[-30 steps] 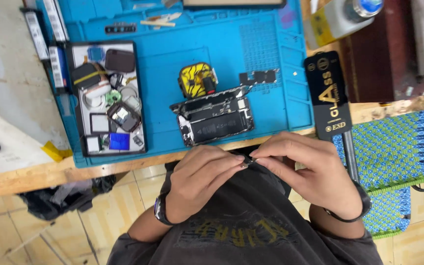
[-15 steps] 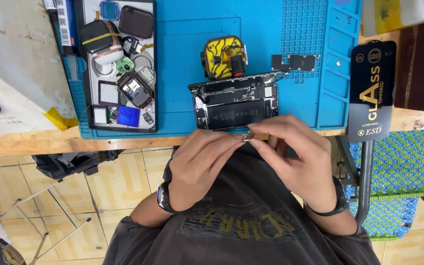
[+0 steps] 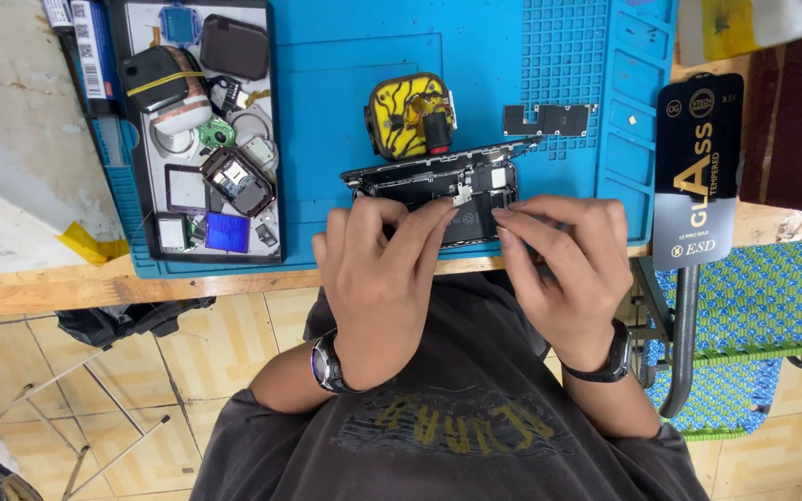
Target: Repairing a smartphone by removing the battery and using a screwdriver on internal components
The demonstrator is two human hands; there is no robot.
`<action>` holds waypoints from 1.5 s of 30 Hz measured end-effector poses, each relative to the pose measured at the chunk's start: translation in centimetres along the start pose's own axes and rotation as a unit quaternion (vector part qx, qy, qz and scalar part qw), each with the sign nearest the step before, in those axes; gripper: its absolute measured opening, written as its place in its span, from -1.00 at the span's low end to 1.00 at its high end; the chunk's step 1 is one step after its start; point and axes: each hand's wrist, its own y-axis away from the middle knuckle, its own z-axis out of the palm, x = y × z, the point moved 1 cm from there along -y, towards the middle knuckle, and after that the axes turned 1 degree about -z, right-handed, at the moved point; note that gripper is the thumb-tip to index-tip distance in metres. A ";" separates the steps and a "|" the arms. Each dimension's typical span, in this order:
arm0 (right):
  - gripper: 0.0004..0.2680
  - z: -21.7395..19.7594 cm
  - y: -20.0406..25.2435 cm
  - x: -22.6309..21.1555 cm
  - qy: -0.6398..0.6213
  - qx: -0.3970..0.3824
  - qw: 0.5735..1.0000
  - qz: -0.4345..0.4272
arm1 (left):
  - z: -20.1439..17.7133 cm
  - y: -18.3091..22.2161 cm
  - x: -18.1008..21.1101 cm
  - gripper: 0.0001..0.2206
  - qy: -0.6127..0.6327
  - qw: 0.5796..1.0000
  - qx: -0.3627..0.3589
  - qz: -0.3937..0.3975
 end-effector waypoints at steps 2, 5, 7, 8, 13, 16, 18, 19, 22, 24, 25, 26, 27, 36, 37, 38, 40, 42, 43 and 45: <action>-0.97 0.1 0.0 0.1 -0.007 -0.010 1.000 0.002 | 0.0 -0.2 0.0 -0.91 -0.002 1.000 -0.002 -0.002; -0.96 0.3 0.1 0.3 -0.010 -0.020 1.000 0.011 | -0.2 -0.3 -0.1 -0.89 0.003 1.000 -0.027 -0.012; -0.96 0.3 0.1 0.4 -0.016 -0.025 1.000 0.010 | -0.1 -0.4 -0.1 -0.89 0.006 0.999 -0.033 -0.011; -0.96 0.3 0.2 0.4 -0.015 -0.025 1.000 0.010 | -0.1 -0.4 -0.2 -0.89 0.006 0.999 -0.033 -0.011; -0.94 0.1 0.4 0.6 -0.025 -0.043 0.999 0.011 | -0.1 -0.4 -0.1 -0.86 -0.009 0.999 -0.047 -0.008; -0.94 0.0 0.4 0.6 -0.028 -0.045 0.999 0.013 | -0.2 -0.4 -0.1 -0.85 -0.003 0.998 -0.059 -0.015; -0.93 0.0 0.5 0.8 -0.026 -0.048 0.998 0.009 | -0.2 -0.5 -0.3 -0.85 0.000 0.998 -0.058 -0.013; -0.93 0.0 0.5 0.8 -0.024 -0.052 0.998 0.004 | -0.3 -0.5 -0.3 -0.85 0.003 0.998 -0.056 -0.011; -0.93 0.0 0.3 0.6 -0.028 -0.049 0.998 0.002 | -0.6 -0.6 -0.3 -0.85 0.009 0.998 -0.063 -0.019; -0.93 0.0 0.4 0.7 -0.027 -0.049 0.998 0.000 | -0.5 -0.5 -0.4 -0.84 0.008 0.998 -0.061 -0.015; -0.93 0.0 0.4 0.7 -0.027 -0.049 0.998 -0.002 | -0.5 -0.5 -0.4 -0.83 0.007 0.998 -0.060 -0.011; -0.93 0.0 0.4 0.7 -0.026 -0.048 0.998 -0.002 | -0.4 -0.5 -0.4 -0.83 0.008 0.998 -0.059 -0.011; -0.93 0.0 0.4 0.7 -0.028 -0.046 0.999 -0.003 | -0.5 -0.5 -0.4 -0.83 0.008 0.998 -0.060 -0.010; -0.93 0.1 0.5 0.8 -0.028 -0.044 0.999 -0.005 | -0.2 -0.4 -0.6 -0.82 0.001 0.999 -0.052 -0.009; -0.93 0.1 0.5 0.9 -0.028 -0.044 0.999 -0.006 | -0.2 -0.4 -0.6 -0.82 0.003 0.999 -0.049 -0.005; -0.93 0.1 0.5 0.9 -0.027 -0.044 0.999 -0.006 | -0.2 -0.4 -0.6 -0.82 0.003 0.999 -0.049 -0.005; -0.93 0.1 0.6 0.9 -0.033 -0.042 0.999 -0.003 | -0.2 -0.4 -0.6 -0.83 0.001 0.999 -0.042 -0.009; -0.94 0.1 0.6 0.9 -0.038 -0.038 0.999 -0.004 | -0.2 -0.4 -0.6 -0.84 0.010 0.999 -0.036 -0.003; -0.94 0.0 0.6 0.8 -0.043 -0.033 0.998 -0.004 | -0.2 -0.5 -0.6 -0.86 0.018 0.999 -0.030 0.003; -0.94 -0.2 0.7 0.7 -0.072 -0.015 0.997 0.008 | -0.9 -0.6 -0.4 -0.86 0.050 0.998 -0.026 0.016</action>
